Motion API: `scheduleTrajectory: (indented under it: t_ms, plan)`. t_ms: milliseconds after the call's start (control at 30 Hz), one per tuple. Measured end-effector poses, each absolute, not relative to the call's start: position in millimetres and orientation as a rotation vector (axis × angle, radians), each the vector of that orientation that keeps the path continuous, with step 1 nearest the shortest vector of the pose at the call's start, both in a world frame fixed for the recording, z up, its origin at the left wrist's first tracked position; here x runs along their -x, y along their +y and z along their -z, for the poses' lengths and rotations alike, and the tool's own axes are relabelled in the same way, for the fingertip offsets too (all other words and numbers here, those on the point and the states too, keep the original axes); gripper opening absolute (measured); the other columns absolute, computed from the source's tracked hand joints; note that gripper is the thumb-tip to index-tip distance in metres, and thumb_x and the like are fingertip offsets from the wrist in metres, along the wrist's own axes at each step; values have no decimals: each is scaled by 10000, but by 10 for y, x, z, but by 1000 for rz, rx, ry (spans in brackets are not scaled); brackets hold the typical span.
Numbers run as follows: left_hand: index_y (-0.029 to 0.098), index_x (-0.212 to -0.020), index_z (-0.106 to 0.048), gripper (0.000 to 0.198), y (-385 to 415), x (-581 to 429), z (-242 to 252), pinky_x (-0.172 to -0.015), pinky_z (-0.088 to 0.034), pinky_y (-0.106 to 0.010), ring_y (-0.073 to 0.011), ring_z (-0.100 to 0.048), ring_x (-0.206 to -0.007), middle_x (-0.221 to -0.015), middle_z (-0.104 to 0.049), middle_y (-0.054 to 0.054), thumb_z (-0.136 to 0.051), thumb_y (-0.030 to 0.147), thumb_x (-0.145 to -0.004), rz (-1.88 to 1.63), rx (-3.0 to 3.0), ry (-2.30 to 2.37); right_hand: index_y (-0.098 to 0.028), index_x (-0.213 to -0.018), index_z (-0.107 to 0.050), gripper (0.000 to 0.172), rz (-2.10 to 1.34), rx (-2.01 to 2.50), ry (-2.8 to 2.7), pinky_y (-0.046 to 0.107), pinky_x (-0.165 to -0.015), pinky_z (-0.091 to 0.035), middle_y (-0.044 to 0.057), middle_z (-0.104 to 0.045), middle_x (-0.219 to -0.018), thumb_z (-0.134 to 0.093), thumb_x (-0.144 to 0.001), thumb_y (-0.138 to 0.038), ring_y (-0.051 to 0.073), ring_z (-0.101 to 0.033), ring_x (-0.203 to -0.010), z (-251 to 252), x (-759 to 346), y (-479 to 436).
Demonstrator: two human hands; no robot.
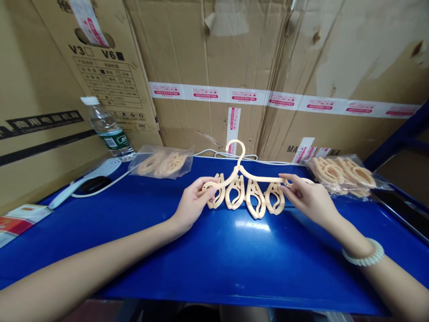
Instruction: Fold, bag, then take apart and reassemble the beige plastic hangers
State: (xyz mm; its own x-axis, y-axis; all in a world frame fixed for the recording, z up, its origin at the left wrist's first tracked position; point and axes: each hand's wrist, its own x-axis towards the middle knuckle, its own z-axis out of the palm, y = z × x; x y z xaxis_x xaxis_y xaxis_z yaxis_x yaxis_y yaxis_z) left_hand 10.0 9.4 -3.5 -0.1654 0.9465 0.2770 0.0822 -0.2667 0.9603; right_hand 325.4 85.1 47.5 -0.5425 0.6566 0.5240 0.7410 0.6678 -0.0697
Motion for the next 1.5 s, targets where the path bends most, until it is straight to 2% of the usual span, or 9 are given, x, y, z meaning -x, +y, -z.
scheduleTrajectory:
  t_ms: [200, 300, 400, 667, 833, 1133, 1233, 1367, 1500]
  plan:
    - [179, -1073, -663, 290, 100, -99, 44, -644, -495, -247, -117, -572, -667, -843, -647, -6, -688, 356, -844, -1512, -1374, 1245, -241, -1264, -628, 369, 392, 1121, -2363, 357, -595, -517, 83, -757, -900, -446, -1000, -425, 261, -709, -733, -449, -3240, 874]
    - [178, -1062, -659, 273, 95, -105, 31, -635, -494, -247, -119, -570, -656, -791, -629, 5, -676, 341, -844, -1501, -1378, 1241, -241, -1327, -591, 380, 346, 1050, -2377, 424, -770, -566, 128, -708, -1142, -444, -1009, -389, 312, -694, -989, -471, -3221, 859]
    - [175, -1063, -655, 266, 90, -111, 13, -631, -493, -245, -118, -566, -649, -759, -612, 13, -671, 333, -850, -1496, -1372, 1241, -263, -1388, -500, 395, 177, 974, -2357, 451, -854, -570, 125, -652, -1242, -468, -1006, -361, 311, -671, -1067, -489, -3195, 842]
    - [177, -1068, -660, 259, 78, -117, -3, -623, -492, -238, -110, -557, -634, -760, -614, 14, -673, 318, -852, -1493, -1349, 1211, -246, -1209, -520, 259, -192, 847, -2227, 419, -860, -594, 105, -655, -1172, -555, -977, -356, 258, -687, -988, -476, -3133, 814]
    - [170, -1072, -659, 268, 81, -121, 17, -621, -473, -214, -91, -548, -644, -804, -626, 12, -690, 319, -851, -1482, -1335, 1170, -249, -1282, -499, 387, -443, 858, -2085, 394, -838, -601, 84, -691, -1070, -615, -949, -406, 243, -696, -960, -421, -3132, 841]
    - [156, -1083, -625, 374, 86, -130, 15, -677, -530, -226, -106, -638, -696, -886, -689, -9, -767, 329, -784, -1560, -1243, 1172, -235, -1087, -723, 285, -713, 934, -1946, 377, -888, -551, 68, -743, -1066, -637, -922, -450, 249, -682, -992, -469, -3146, 868]
    - [154, -1090, -601, 413, 77, -143, -2, -702, -561, -248, -139, -691, -735, -883, -715, -26, -787, 334, -767, -1557, -1206, 1137, -217, -994, -747, 276, -772, 954, -1911, 319, -759, -538, 59, -720, -941, -631, -924, -458, 197, -649, -837, -466, -3149, 869]
    - [155, -1130, -551, 445, 44, -177, -32, -625, -559, -232, -128, -687, -650, -827, -723, -19, -775, 322, -785, -1509, -1250, 1055, -236, -1086, -636, 301, -1097, 878, -1728, 253, -572, -482, -4, -649, -816, -715, -874, -434, 113, -558, -606, -388, -3072, 830]
    - [162, -1184, -495, 496, 8, -220, -45, -587, -553, -218, -113, -664, -602, -780, -712, 2, -772, 299, -796, -1489, -1301, 1001, -274, -1065, -498, 382, -1317, 773, -1640, 258, -630, -521, -21, -665, -884, -786, -828, -358, 119, -624, -669, -329, -2955, 739]
